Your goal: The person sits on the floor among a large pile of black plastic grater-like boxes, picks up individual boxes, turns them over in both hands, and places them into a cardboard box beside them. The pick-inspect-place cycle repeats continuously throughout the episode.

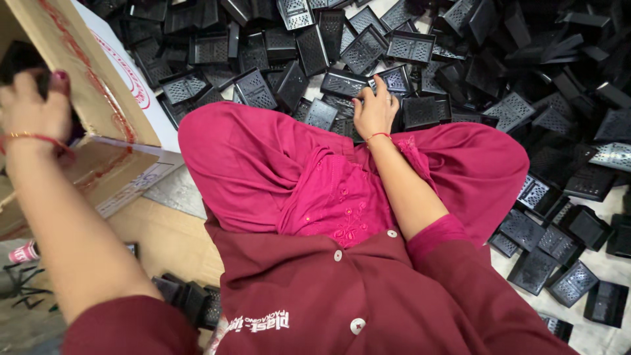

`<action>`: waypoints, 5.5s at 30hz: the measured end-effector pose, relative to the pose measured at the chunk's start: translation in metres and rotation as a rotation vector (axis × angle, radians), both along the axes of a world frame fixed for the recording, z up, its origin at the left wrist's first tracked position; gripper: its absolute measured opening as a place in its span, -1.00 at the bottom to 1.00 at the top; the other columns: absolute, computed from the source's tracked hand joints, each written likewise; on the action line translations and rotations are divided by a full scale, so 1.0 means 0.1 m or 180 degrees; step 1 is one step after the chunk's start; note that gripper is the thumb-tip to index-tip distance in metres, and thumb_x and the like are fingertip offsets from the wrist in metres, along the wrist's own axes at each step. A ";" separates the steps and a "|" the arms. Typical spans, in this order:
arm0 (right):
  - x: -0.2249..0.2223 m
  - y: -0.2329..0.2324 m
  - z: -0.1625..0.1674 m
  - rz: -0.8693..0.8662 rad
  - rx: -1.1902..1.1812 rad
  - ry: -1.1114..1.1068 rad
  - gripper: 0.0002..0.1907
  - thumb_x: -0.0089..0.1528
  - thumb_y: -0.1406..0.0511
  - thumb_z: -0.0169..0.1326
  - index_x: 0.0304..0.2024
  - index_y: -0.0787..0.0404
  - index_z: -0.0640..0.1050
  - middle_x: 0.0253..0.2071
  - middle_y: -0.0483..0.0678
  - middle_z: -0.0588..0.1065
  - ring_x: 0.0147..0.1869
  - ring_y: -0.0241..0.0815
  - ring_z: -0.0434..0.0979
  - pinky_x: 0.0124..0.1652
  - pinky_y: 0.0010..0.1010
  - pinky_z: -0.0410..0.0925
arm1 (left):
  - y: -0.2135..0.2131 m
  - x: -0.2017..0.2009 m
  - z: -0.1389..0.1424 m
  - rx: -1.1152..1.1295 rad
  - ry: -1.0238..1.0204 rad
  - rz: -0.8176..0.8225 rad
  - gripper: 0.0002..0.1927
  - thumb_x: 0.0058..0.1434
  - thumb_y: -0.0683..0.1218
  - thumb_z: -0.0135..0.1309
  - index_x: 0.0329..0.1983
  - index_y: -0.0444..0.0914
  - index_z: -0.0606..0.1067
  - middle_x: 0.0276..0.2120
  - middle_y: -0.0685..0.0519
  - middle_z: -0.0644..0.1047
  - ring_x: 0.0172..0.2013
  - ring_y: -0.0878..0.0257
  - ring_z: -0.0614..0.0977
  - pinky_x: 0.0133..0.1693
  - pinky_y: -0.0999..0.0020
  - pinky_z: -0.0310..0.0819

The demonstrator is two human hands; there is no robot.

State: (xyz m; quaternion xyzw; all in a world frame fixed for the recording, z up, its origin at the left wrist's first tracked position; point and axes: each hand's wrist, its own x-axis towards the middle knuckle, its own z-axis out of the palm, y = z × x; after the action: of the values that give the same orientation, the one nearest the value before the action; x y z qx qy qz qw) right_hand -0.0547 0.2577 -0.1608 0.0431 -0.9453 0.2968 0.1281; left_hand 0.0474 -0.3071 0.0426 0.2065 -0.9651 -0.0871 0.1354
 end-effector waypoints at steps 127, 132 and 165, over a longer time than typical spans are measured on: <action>-0.15 0.81 0.35 -0.1215 0.0575 -0.0706 -0.54 0.04 0.00 0.26 0.01 -0.20 0.61 0.43 0.22 0.12 0.50 0.46 -0.26 0.16 0.61 -0.50 | -0.27 0.32 -0.05 0.0380 0.0666 0.0369 -0.56 0.33 0.14 0.27 -0.01 -0.33 0.59 -0.15 -0.18 0.61 -0.17 -0.07 0.61 -0.13 0.03 0.47; -0.15 0.78 0.34 -0.1119 0.1043 -0.1390 -0.45 0.07 -0.03 0.25 0.05 0.00 0.61 0.29 0.11 0.35 0.49 0.26 0.06 0.19 0.64 -0.53 | -0.21 0.61 -0.14 -0.0379 0.0216 0.0111 -0.53 0.25 0.12 0.37 -0.05 -0.36 0.59 -0.17 -0.26 0.62 -0.19 -0.14 0.63 -0.16 -0.02 0.49; -1.78 0.25 0.39 0.0434 0.0352 0.0220 -0.14 0.33 0.05 0.32 0.38 0.48 0.22 0.20 0.32 0.44 0.26 0.25 0.45 0.23 -0.07 0.34 | 4.29 -1.56 -2.22 0.5161 -0.0085 -0.1077 -0.23 0.34 0.40 -0.19 0.41 -0.15 0.12 -0.35 0.04 0.55 -0.37 0.31 0.60 -0.33 0.42 0.46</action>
State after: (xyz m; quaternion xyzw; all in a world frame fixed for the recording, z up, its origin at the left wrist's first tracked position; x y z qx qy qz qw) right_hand -0.2325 0.2826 -0.1221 0.1245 -0.9502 0.2505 0.1375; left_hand -0.1089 0.1214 -0.1795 0.0931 -0.6225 -0.7728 -0.0818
